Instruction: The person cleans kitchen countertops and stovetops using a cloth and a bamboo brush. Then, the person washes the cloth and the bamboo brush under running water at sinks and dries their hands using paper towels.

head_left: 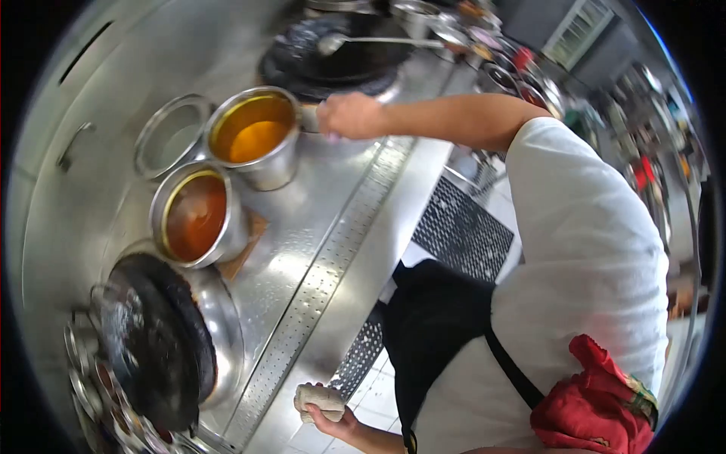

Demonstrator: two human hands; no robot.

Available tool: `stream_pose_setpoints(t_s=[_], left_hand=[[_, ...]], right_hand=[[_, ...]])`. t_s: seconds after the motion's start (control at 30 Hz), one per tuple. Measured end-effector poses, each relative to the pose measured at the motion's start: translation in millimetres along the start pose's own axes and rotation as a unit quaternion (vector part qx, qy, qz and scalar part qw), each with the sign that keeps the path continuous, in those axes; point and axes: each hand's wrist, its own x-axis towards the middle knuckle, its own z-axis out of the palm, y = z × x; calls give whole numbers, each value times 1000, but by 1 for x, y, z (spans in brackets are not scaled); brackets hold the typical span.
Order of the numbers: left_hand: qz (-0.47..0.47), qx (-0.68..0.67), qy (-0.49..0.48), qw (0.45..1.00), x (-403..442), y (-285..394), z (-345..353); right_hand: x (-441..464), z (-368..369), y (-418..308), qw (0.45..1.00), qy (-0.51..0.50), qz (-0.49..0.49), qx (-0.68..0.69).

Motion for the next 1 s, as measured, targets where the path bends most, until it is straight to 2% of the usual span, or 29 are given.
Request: stream_pose_setpoints(t_s=[0.07, 0.17, 0.2, 0.23, 0.27, 0.3, 0.37, 0.4, 0.5, 0.57, 0.6, 0.63, 0.67, 0.7, 0.8, 0.9, 1.0], left_hand=[[-13, 2, -11, 1000, 5, 0, 1], [-59, 30, -17, 998, 12, 3, 7], [-77, 37, -24, 996, 17, 2, 12], [-71, 65, -20, 995, 21, 1, 16], [-58, 92, -40, 993, 25, 2, 30], [-77, 93, -75, 990, 33, 6, 39], [-94, 118, -132, 980, 49, 10, 62], [-103, 131, -166, 972, 67, 7, 61], [-104, 194, -171, 960, 94, 7, 88], [-91, 225, -175, 954, 95, 5, 110], [-109, 301, -143, 937, 84, 7, 128], [-120, 375, -112, 912, 74, 6, 152], [-136, 445, -84, 881, 64, 5, 176], [-142, 464, -70, 871, 55, -1, 191], [-122, 422, -78, 895, 38, -40, 220], [-104, 381, -66, 916, 14, -90, 249], [-94, 370, -43, 923, -13, -134, 283]], right_hand=[[-54, 22, 32, 973, 17, 200, 117], [-120, 98, 55, 897, 66, 396, 184], [-135, 123, 35, 867, 108, 442, 202], [-147, 149, 2, 866, 138, 399, 269], [-151, 157, -55, 863, 167, 393, 271], [-162, 180, -99, 897, 180, 246, 319], [-170, 134, -180, 919, 122, 125, 353], [-177, 141, -215, 934, 148, 82, 316], [-187, 161, -163, 933, 205, -91, 282], [-200, 177, -88, 929, 255, 39, 267], [-201, 171, -33, 950, 219, 44, 220], [-214, 223, 8, 956, 245, 76, 145], [-226, 216, 53, 953, 265, 128, 71], [-237, 222, 96, 948, 254, 172, 86], [-264, 242, 212, 937, 171, 296, 75], [-279, 270, 314, 902, 196, 382, 50], [-297, 274, 404, 865, 169, 466, 78]])
